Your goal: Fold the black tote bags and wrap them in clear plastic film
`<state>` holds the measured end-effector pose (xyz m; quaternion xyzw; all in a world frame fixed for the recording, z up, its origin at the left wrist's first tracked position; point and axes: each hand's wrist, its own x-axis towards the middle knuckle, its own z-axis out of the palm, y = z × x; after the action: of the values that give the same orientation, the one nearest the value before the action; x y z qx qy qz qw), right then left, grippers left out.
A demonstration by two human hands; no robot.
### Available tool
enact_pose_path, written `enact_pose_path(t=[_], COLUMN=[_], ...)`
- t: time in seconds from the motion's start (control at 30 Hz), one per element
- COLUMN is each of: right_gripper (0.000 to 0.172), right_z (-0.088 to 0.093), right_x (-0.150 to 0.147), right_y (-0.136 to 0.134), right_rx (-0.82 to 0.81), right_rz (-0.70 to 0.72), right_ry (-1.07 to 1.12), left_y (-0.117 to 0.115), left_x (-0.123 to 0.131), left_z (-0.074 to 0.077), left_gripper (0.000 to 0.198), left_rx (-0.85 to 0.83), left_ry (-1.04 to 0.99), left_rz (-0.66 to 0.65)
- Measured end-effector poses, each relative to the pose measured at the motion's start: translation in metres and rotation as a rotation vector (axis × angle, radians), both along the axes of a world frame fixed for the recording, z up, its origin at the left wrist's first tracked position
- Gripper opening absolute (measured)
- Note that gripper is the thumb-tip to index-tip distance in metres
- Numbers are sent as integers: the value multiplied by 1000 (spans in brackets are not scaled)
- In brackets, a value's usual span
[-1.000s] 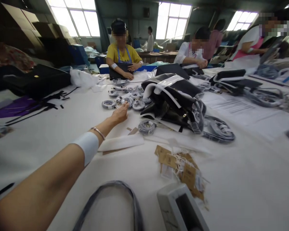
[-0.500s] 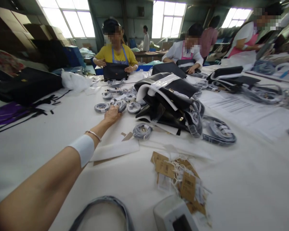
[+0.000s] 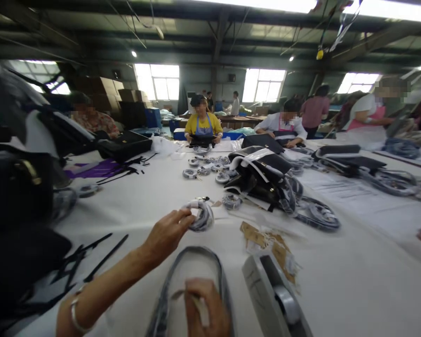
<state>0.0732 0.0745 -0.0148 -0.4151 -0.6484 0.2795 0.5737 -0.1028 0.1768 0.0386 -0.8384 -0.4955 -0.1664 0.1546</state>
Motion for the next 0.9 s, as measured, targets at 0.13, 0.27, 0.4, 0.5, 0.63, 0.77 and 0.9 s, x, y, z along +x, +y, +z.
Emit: enact_pose_path(t=[0.13,0.27,0.4,0.5,0.63,0.77,0.9], right_gripper=[13,23,37,42,42,41,42], right_z=[75,128,131,117,93,70,53], right_x=[25,59,89,109,118,99,80], right_y=[-15,-53,-91,-101,-89,-61,-34], right_rx=[63,-71,-170,-227,-267,-341,-400], right_rz=[-133,1,34,-23,2,98,111], right_ry=[218,300,210,211,270,324,405], left_y=[-96,-164,-191,-186,-165,-135,-111], left_x=[15,41,56,54,52,62,71], left_z=[8,10,11,17,21,5,-20], left_gripper=[33,38,56,46,29,32,24], left_rx=[-150,-378,-493,-478,-446,-485,-578], left_ry=[84,98,94,74,40,27,27], left_rz=[-26,-20,57,155,262,244,215])
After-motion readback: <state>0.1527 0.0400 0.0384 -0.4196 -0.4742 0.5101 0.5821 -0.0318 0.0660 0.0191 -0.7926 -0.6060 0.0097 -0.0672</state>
